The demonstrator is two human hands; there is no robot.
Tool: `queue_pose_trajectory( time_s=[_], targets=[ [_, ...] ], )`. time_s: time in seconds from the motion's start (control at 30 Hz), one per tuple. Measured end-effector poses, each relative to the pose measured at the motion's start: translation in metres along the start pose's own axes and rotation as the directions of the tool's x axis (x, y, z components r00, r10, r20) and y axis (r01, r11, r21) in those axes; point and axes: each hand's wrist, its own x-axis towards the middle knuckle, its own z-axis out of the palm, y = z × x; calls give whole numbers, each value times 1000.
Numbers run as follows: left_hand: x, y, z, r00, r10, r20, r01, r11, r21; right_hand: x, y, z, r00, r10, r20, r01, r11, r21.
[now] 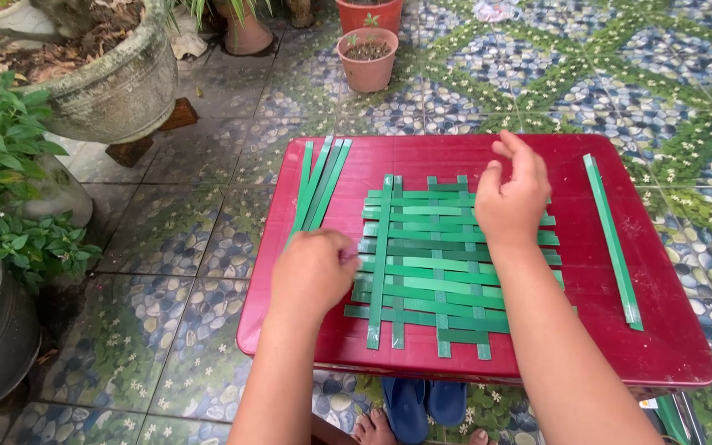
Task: Weaving green plastic strips together to form the sides of a basket or mat on a red plastic stool.
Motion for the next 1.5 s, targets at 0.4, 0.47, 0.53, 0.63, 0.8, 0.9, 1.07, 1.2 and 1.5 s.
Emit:
queue_pose_trajectory(
  time_s=[0.4, 0.47, 0.53, 0.63, 0.8, 0.9, 1.07, 1.2, 1.5],
  targets=[
    [11, -18, -1, 885, -463, 43, 463, 886, 10, 22, -84, -136, 996, 30, 79, -48, 971, 232],
    [10, -19, 1, 884, -467, 33, 467, 884, -19, 13, -76, -152, 994, 56, 95, -75, 976, 205],
    [12, -19, 1, 884, -468, 17, 468, 882, -47, 1, -63, -161, 991, 82, 104, -100, 979, 180],
    [9, -14, -2, 883, -467, 48, 468, 884, 5, -21, -43, -168, 978, 196, 74, -206, 965, 163],
    [12, -7, -9, 811, -574, 111, 579, 815, -17, -28, -9, -156, 889, 440, 124, -456, 872, 177],
    [11, 0, -13, 771, -615, 164, 622, 783, 9, -22, -22, -152, 870, 458, 184, -486, 860, 155],
    [13, 9, -19, 757, -637, 146, 633, 770, 79, -22, -25, -144, 839, 502, 211, -535, 832, 146],
    [11, 8, -15, 767, -626, 143, 619, 780, 98, -21, -37, -146, 814, 534, 228, -560, 826, 63],
    [8, 13, -17, 796, -588, 145, 587, 808, 53, -22, -35, -144, 822, 526, 219, -553, 829, 85]
  ],
)
